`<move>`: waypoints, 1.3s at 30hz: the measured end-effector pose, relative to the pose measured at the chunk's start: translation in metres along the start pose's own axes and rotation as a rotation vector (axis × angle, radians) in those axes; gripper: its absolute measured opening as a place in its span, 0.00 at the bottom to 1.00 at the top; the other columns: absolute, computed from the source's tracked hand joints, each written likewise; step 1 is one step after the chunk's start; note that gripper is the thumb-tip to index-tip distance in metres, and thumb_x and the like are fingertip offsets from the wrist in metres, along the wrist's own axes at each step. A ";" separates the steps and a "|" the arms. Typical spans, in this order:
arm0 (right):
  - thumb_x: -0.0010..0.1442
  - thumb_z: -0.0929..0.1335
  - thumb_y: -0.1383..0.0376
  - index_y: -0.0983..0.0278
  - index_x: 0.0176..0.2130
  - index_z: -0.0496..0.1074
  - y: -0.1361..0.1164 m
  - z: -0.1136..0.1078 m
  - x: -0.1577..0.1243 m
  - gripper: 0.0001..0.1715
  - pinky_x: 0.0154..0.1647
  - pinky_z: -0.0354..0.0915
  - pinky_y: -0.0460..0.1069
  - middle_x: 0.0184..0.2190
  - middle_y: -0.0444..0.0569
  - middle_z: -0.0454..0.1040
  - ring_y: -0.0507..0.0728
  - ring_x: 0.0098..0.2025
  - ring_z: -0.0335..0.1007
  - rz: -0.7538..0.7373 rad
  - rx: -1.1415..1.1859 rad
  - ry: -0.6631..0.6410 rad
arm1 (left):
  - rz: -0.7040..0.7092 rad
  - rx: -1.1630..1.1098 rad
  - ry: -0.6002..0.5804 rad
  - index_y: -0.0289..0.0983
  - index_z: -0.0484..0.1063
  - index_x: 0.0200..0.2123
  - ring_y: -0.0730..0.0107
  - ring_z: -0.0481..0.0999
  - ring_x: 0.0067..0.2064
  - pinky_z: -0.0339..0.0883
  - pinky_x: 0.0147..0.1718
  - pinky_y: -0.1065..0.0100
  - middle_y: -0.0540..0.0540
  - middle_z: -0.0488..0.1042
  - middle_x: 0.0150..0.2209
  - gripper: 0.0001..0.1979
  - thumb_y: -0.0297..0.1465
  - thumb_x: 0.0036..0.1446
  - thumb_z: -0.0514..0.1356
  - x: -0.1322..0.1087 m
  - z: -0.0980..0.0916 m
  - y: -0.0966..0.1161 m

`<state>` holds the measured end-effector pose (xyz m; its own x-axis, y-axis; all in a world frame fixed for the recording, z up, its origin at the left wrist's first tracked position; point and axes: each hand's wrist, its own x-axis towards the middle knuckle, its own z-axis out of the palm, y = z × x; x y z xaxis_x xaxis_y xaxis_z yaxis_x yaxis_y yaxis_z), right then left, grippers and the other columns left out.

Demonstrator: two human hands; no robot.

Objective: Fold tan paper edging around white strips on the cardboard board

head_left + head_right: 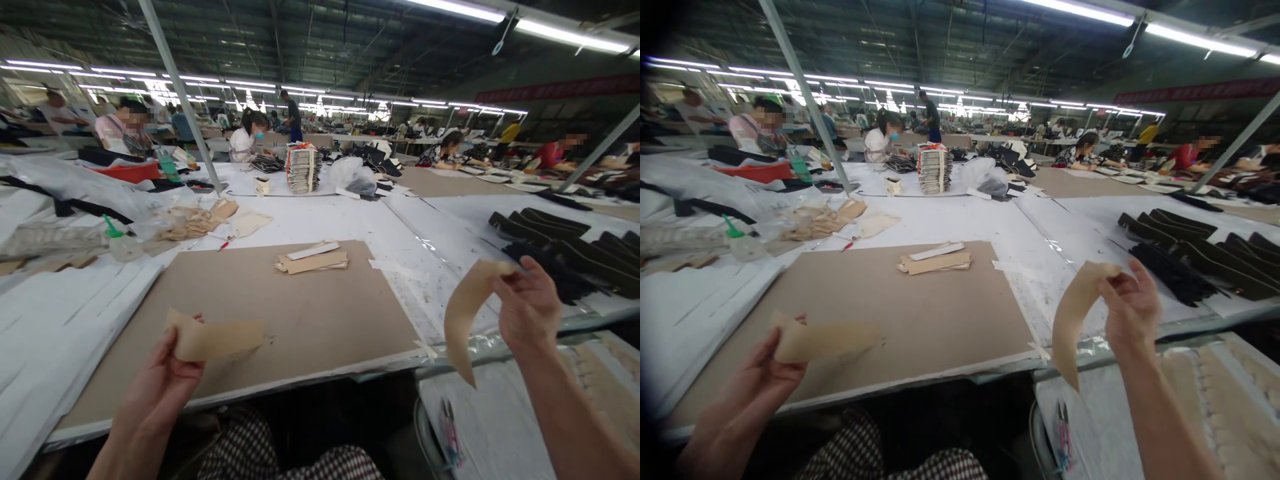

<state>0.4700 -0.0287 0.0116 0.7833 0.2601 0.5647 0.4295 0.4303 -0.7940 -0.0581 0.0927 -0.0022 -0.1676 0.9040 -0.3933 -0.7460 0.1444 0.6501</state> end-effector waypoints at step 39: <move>0.66 0.57 0.66 0.57 0.68 0.47 0.036 0.058 -0.153 0.33 0.38 0.75 0.54 0.51 0.50 0.76 0.60 0.41 0.78 -0.207 -0.739 -0.915 | -0.162 -0.018 0.024 0.33 0.74 0.39 0.76 0.77 0.23 0.77 0.20 0.77 0.50 0.79 0.30 0.13 0.24 0.68 0.49 -0.004 -0.001 -0.022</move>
<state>0.3392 -0.0031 -0.0902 0.1866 0.8926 0.4104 0.8992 0.0131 -0.4372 -0.0419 0.0854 -0.0158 -0.0594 0.8598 -0.5071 -0.7761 0.2797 0.5652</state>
